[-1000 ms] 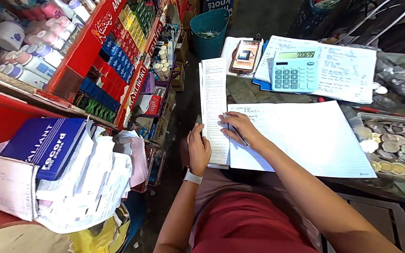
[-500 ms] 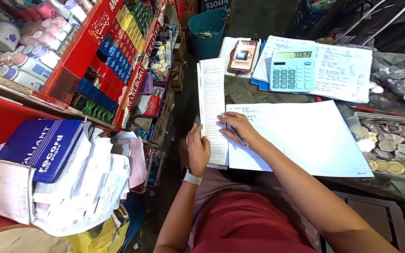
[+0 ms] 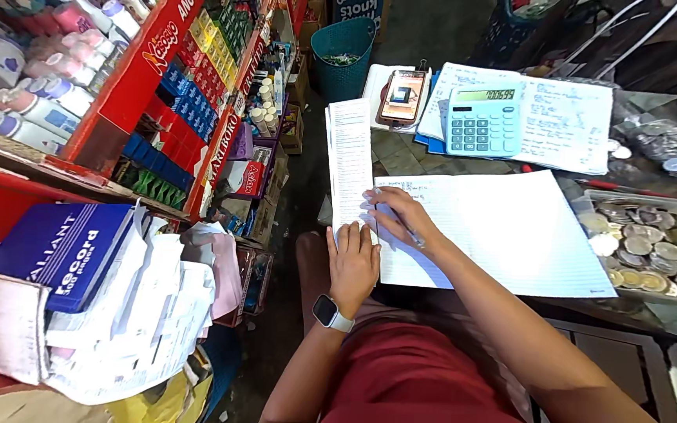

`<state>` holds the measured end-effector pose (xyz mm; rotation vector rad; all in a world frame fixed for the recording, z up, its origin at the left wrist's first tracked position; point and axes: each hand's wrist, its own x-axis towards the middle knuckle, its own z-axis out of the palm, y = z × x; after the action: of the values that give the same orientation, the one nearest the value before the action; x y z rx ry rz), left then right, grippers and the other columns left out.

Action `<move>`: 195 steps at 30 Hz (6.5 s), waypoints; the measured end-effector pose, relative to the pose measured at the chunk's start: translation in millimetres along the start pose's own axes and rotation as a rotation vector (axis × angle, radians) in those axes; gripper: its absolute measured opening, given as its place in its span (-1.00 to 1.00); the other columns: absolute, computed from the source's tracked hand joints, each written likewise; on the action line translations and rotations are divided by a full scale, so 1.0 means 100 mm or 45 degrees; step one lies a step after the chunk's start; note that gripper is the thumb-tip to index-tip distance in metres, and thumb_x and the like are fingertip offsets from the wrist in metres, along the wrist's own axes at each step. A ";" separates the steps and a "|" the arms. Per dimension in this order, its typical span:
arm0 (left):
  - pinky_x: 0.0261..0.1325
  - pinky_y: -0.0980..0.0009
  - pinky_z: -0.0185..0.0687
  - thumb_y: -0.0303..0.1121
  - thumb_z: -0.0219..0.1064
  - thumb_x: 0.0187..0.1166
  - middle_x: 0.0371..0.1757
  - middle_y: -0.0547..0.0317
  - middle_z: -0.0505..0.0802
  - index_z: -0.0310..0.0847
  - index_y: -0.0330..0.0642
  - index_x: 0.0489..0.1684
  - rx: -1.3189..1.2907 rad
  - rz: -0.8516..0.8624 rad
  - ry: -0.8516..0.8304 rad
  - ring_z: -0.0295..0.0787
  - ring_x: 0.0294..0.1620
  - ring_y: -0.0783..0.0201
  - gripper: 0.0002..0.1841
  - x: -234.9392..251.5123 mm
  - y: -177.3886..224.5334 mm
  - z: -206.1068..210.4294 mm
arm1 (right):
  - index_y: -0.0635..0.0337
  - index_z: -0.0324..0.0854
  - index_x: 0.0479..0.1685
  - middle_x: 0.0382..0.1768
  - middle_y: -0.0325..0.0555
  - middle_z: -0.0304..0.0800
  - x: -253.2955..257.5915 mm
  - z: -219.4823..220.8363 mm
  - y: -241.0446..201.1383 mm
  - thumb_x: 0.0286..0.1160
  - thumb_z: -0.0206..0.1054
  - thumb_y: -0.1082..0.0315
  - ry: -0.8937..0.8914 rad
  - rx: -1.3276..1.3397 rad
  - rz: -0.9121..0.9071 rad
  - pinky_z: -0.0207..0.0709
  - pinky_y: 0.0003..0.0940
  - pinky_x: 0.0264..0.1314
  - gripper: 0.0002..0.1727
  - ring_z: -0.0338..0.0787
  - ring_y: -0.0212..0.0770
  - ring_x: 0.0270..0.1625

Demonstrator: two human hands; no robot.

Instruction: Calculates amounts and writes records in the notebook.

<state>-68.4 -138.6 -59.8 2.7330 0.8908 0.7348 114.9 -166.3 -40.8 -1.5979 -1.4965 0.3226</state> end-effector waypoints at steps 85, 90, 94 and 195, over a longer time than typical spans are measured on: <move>0.59 -0.34 0.29 0.17 0.09 0.66 0.37 -0.57 0.69 0.65 -0.13 0.51 0.325 -0.045 -0.229 0.61 0.41 -0.57 -0.34 0.16 0.33 -0.09 | 0.10 0.20 -0.69 -0.76 -0.32 0.27 0.07 -0.16 0.11 0.47 0.25 0.55 0.472 0.267 0.518 0.30 -0.61 -0.60 -0.60 0.34 -0.50 -0.72; 0.59 -0.33 0.29 0.18 0.08 0.66 0.38 -0.57 0.68 0.64 -0.13 0.52 0.327 -0.045 -0.233 0.60 0.42 -0.56 -0.33 0.16 0.32 -0.09 | 0.07 0.18 -0.70 -0.78 -0.35 0.23 0.08 -0.17 0.11 0.45 0.24 0.56 0.484 0.247 0.524 0.23 -0.62 -0.61 -0.60 0.29 -0.51 -0.73; 0.60 -0.35 0.26 0.17 0.07 0.68 0.40 -0.58 0.67 0.62 -0.13 0.54 0.321 -0.050 -0.266 0.59 0.43 -0.57 -0.33 0.17 0.32 -0.11 | 0.06 0.18 -0.71 -0.78 -0.36 0.20 0.08 -0.16 0.11 0.44 0.24 0.56 0.491 0.235 0.531 0.15 -0.62 -0.62 -0.59 0.24 -0.52 -0.73; 0.59 -0.34 0.28 0.17 0.08 0.67 0.40 -0.60 0.66 0.63 -0.13 0.53 0.337 -0.044 -0.271 0.59 0.42 -0.59 -0.34 0.17 0.30 -0.11 | 0.06 0.17 -0.72 -0.79 -0.36 0.22 -0.02 -0.31 0.14 0.41 0.25 0.58 0.560 0.208 0.604 0.23 -0.62 -0.61 -0.58 0.29 -0.51 -0.73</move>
<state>-47.0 -152.3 -33.9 2.9414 1.0477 0.3299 145.6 -179.3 -34.6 -1.7402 -0.7356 0.3201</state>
